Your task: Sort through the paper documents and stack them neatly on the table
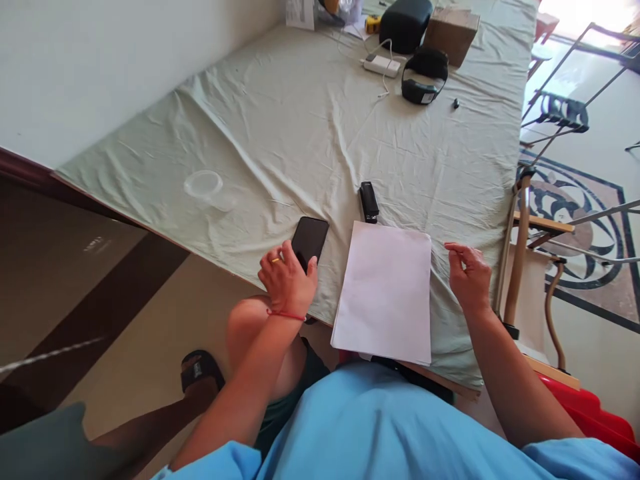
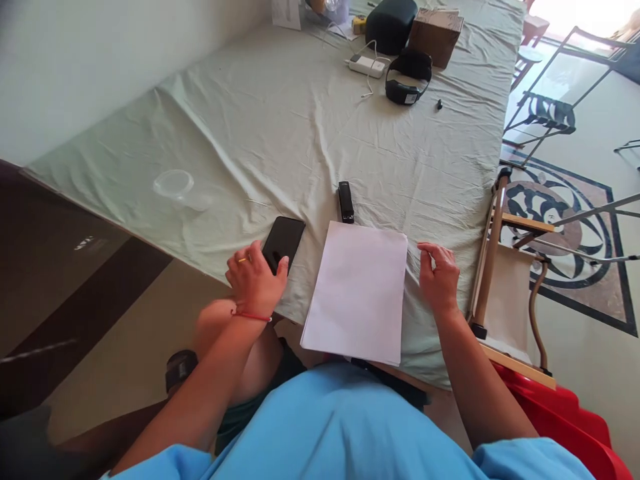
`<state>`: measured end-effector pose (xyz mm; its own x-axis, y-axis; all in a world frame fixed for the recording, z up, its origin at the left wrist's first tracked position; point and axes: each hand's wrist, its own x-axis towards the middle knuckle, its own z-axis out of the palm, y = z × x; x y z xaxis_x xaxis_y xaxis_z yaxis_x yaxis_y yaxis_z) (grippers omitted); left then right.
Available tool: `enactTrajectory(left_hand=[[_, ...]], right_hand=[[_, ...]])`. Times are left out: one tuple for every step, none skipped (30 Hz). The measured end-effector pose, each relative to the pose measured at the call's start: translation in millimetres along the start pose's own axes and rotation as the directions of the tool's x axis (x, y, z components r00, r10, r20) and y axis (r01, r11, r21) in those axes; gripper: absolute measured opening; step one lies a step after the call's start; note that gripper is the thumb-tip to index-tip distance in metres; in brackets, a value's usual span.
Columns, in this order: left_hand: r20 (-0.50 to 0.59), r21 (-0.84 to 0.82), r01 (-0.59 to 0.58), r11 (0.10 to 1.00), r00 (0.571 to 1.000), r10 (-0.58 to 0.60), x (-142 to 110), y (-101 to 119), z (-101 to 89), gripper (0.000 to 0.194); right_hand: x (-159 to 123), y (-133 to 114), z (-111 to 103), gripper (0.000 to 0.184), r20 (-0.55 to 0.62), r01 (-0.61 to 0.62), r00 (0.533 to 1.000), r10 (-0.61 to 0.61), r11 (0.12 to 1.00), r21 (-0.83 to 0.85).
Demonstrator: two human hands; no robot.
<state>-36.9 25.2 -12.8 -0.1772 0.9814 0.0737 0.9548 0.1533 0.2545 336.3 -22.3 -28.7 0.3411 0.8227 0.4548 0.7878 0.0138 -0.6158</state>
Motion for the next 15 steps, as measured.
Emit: enactTrajectory(left_hand=[[0.053,0.044,0.018,0.999,0.998,-0.021,6.8,2.7,0.2,0.075],[0.102,0.074,0.018,0.997,0.994,-0.025,12.7,6.8,0.7,0.083],[0.139,0.093,0.007,0.996,0.990,-0.020,17.4,11.8,1.4,0.088],[0.158,0.106,-0.006,0.994,0.987,-0.011,21.0,17.1,2.1,0.089],[0.162,0.115,-0.007,0.993,0.987,-0.012,23.7,22.3,2.7,0.088],[0.159,0.122,-0.001,0.993,0.987,-0.018,25.8,26.8,3.1,0.086],[0.154,0.126,0.009,0.992,0.988,-0.029,27.3,30.5,3.2,0.084],[0.149,0.130,0.017,0.991,0.988,-0.037,28.5,33.2,3.1,0.083],[0.146,0.133,0.018,0.991,0.989,-0.037,29.4,34.8,2.9,0.082],[0.145,0.135,0.008,0.991,0.989,-0.028,30.2,35.4,2.7,0.079],[0.144,0.138,-0.008,0.990,0.989,-0.012,30.8,35.3,2.7,0.076],[0.146,0.140,-0.028,0.990,0.989,0.007,31.3,34.6,2.9,0.072],[0.148,0.141,-0.045,0.989,0.989,0.024,31.5,33.7,3.3,0.069],[0.152,0.141,-0.055,0.988,0.988,0.034,31.5,33.0,3.8,0.067],[0.155,0.140,-0.059,0.988,0.987,0.037,31.5,32.6,4.3,0.066]], right_hand=[[-0.8,0.7,-0.8,0.023,0.000,-0.007,1.000,0.007,1.000,-0.002],[-1.2,0.7,-1.0,0.023,0.002,-0.013,1.000,0.013,1.000,-0.004],[-1.3,0.1,-0.8,0.023,0.005,-0.016,1.000,0.016,1.000,-0.003],[-1.2,-1.1,-0.5,0.024,0.010,-0.019,1.000,0.019,1.000,-0.002],[-1.1,-2.5,-0.2,0.024,0.017,-0.020,1.000,0.020,1.000,0.000],[-1.1,-4.1,0.0,0.025,0.026,-0.021,0.999,0.020,1.000,0.003],[-1.1,-5.7,-0.1,0.025,0.036,-0.020,0.999,0.020,1.000,0.008],[-1.4,-7.2,-0.3,0.025,0.047,-0.020,0.999,0.019,1.000,0.012],[-1.8,-8.5,-0.8,0.025,0.056,-0.019,0.998,0.018,1.000,0.017],[-2.4,-9.6,-1.5,0.026,0.062,-0.020,0.998,0.018,1.000,0.022],[-3.3,-10.4,-2.3,0.026,0.066,-0.021,0.998,0.019,0.999,0.026],[-4.2,-11.0,-3.3,0.026,0.068,-0.022,0.997,0.020,0.999,0.030],[-5.2,-11.5,-4.3,0.026,0.069,-0.024,0.997,0.021,0.999,0.033],[-6.2,-11.8,-5.4,0.026,0.070,-0.026,0.997,0.023,0.999,0.035],[-7.1,-12.1,-6.4,0.026,0.072,-0.027,0.997,0.025,0.999,0.037]])
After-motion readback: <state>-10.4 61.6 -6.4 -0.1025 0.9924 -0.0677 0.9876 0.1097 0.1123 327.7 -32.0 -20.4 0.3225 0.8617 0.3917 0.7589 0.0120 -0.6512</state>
